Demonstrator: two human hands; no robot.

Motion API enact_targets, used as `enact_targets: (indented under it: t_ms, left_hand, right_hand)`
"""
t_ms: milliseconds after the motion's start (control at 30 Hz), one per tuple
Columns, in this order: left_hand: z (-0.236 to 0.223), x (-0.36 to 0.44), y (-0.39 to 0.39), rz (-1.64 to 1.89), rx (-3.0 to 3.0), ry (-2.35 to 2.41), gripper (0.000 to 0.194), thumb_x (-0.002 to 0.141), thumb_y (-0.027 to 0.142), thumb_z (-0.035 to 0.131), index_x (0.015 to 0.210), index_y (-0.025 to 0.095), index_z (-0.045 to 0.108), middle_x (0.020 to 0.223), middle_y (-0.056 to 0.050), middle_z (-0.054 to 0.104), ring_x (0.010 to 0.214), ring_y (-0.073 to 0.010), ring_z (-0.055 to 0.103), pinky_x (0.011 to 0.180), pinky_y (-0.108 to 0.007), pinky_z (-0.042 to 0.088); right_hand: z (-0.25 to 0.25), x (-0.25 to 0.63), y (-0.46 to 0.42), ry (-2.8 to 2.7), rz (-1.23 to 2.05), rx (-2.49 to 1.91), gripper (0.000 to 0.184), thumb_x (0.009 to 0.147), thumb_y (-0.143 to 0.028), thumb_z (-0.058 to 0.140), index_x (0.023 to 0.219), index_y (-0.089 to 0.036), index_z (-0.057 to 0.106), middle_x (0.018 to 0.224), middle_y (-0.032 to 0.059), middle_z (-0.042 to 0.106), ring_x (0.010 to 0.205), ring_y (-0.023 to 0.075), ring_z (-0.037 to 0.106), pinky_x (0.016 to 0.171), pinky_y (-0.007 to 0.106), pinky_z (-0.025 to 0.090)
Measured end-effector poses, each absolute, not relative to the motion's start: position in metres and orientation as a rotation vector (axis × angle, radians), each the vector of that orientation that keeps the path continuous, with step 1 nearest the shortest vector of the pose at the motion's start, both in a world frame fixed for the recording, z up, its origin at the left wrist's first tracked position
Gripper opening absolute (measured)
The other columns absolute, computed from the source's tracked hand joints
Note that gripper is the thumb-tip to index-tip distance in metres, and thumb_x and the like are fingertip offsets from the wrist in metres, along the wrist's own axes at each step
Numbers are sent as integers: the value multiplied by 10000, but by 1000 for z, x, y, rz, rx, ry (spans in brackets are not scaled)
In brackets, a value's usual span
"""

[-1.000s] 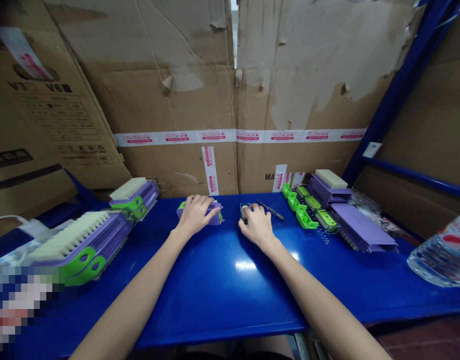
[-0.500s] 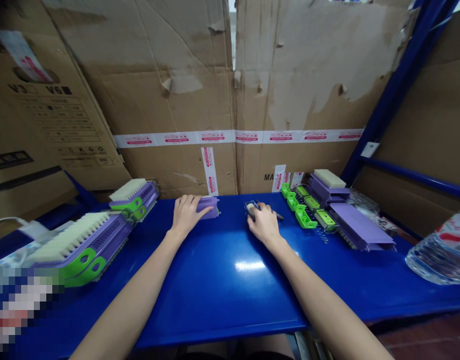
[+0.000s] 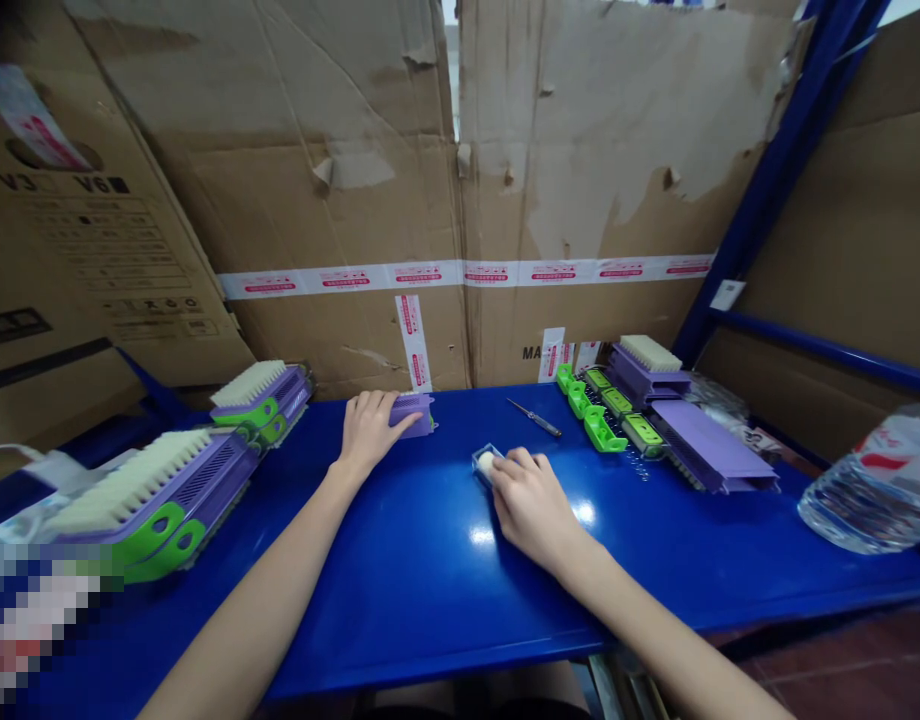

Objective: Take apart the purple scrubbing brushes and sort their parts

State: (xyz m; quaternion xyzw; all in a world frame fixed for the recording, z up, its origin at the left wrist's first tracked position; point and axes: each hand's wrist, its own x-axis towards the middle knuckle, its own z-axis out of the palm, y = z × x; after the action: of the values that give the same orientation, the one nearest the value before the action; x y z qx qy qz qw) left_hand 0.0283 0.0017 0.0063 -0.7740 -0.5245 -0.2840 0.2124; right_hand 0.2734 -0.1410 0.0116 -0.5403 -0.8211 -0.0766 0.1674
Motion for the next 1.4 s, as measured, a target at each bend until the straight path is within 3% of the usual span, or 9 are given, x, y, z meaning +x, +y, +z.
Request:
enact_targets:
  t_ms: [200, 333, 533, 767, 1133, 1400]
  left_hand:
    - [6, 28, 2, -766, -2149, -1456, 528, 855, 617, 407, 1064, 188, 633, 989, -137, 651, 948, -292, 527, 808, -410, 354]
    - [6, 28, 2, -759, -2143, -1454, 554, 858, 624, 388, 1073, 174, 629, 1008, -142, 649, 947, -292, 524, 815, -410, 349]
    - [5, 29, 3, -759, -2145, -1452, 559, 855, 624, 396, 1090, 171, 624, 997, -140, 649, 962, -294, 524, 824, -412, 345]
    - [5, 28, 3, -756, -2145, -1439, 550, 866, 601, 402, 1077, 148, 632, 994, -140, 649, 940, -288, 525, 809, -401, 348]
    - [5, 28, 3, -798, -2162, -1430, 541, 861, 598, 419, 1084, 154, 631, 985, -143, 643, 939, -293, 524, 814, -407, 345]
    - [5, 28, 3, -796, -2149, -1426, 538, 862, 601, 414, 1066, 157, 638, 966, -136, 643, 922, -284, 524, 812, -400, 345]
  right_hand:
    - [-25, 335, -225, -1936, -378, -1472, 310, 862, -285, 495, 1161, -321, 567, 1111, 49, 667, 1034, 277, 546, 782, 426, 435]
    - [-33, 384, -246, -1622, -513, -1651, 381, 859, -399, 446, 1231, -358, 521, 992, 102, 663, 916, 313, 586, 764, 490, 452]
    - [-30, 426, -231, -1522, -651, -1749, 327, 881, -433, 391, 1105, -301, 590, 937, 170, 664, 881, 292, 615, 795, 437, 461]
    - [-29, 435, -220, -1538, -955, -1701, 355, 871, -431, 443, 925, -144, 644, 913, 138, 681, 816, 298, 638, 728, 407, 507]
    - [-31, 427, -216, -1461, -1001, -1788, 313, 866, -379, 376, 813, -182, 613, 828, 113, 668, 714, 286, 630, 579, 376, 491]
    - [-28, 430, -203, -1486, -927, -1827, 233, 838, -356, 389, 824, -217, 576, 826, 114, 665, 741, 280, 621, 588, 365, 490]
